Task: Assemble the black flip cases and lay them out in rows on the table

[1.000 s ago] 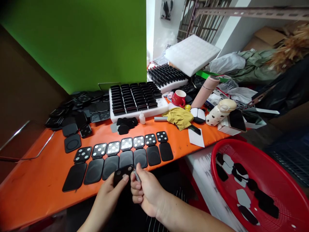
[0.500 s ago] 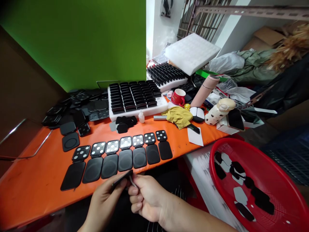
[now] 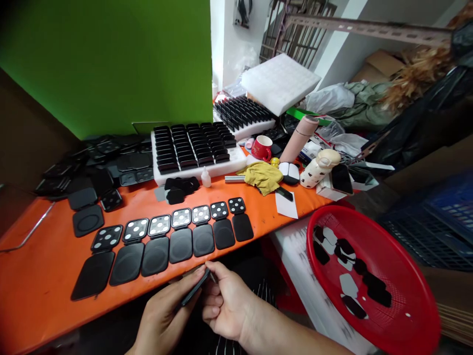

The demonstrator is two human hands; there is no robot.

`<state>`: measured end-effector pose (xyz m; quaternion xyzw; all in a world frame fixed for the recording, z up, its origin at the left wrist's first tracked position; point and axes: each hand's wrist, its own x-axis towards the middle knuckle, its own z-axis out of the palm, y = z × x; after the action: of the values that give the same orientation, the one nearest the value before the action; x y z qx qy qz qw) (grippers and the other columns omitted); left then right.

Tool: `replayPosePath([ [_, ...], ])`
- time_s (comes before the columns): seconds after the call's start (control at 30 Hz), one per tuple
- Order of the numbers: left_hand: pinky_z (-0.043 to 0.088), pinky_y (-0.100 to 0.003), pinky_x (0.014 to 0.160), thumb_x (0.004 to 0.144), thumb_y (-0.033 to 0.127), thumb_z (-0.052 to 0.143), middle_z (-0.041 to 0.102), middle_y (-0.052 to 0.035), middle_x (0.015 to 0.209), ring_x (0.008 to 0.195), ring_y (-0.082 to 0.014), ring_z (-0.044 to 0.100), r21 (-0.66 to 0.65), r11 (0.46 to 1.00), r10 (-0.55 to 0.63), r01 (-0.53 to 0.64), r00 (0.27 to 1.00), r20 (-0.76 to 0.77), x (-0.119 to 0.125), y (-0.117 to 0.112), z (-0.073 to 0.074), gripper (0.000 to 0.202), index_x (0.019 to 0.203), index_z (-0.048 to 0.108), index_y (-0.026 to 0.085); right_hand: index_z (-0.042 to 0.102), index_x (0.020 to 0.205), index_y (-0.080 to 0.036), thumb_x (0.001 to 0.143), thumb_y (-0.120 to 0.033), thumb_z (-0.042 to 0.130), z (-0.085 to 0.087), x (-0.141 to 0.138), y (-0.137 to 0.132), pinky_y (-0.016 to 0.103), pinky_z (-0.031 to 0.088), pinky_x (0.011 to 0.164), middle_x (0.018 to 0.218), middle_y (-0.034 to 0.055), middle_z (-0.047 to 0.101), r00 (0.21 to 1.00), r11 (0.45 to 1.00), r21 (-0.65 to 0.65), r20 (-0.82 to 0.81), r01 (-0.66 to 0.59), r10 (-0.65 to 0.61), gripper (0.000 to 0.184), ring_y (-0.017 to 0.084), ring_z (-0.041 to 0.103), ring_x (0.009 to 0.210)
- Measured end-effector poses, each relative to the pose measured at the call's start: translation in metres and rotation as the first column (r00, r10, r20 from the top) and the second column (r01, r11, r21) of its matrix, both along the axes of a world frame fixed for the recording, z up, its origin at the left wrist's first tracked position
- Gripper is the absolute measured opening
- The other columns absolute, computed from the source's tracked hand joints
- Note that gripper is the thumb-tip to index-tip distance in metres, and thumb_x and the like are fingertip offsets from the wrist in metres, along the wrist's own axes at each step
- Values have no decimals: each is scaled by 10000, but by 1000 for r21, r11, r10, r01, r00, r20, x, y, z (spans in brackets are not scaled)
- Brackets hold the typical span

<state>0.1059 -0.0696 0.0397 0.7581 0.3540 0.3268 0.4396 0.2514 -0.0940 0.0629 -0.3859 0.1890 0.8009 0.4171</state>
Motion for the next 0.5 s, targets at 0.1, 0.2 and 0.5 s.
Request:
replayPosePath([
  [0.1,471,-296,868,824,275,532,668,-24,1065,950,-201,626,-277,949,160,-152,987,6,7,5,-1,260,1062,635,259,493,710,-158,802,-444,530,-19,18,-14,155,141,366,465,-96,288,991,993,116,133,2,-17,303,27,220,360],
  [0.2,464,-323,854,792,388,557,676,-64,1027,953,-238,611,-508,815,326,-278,945,5,10,13,0,334,1037,638,177,493,795,-158,805,-390,529,-43,41,-22,165,221,404,553,-74,361,912,975,213,384,65,-145,235,35,293,407],
  [0.5,465,-277,717,711,452,623,686,-35,812,827,-230,611,-683,693,358,-230,932,49,13,15,-2,343,871,656,150,464,740,-176,792,-323,537,-78,79,0,191,315,464,600,-48,411,704,961,277,684,-7,-192,172,61,360,454],
])
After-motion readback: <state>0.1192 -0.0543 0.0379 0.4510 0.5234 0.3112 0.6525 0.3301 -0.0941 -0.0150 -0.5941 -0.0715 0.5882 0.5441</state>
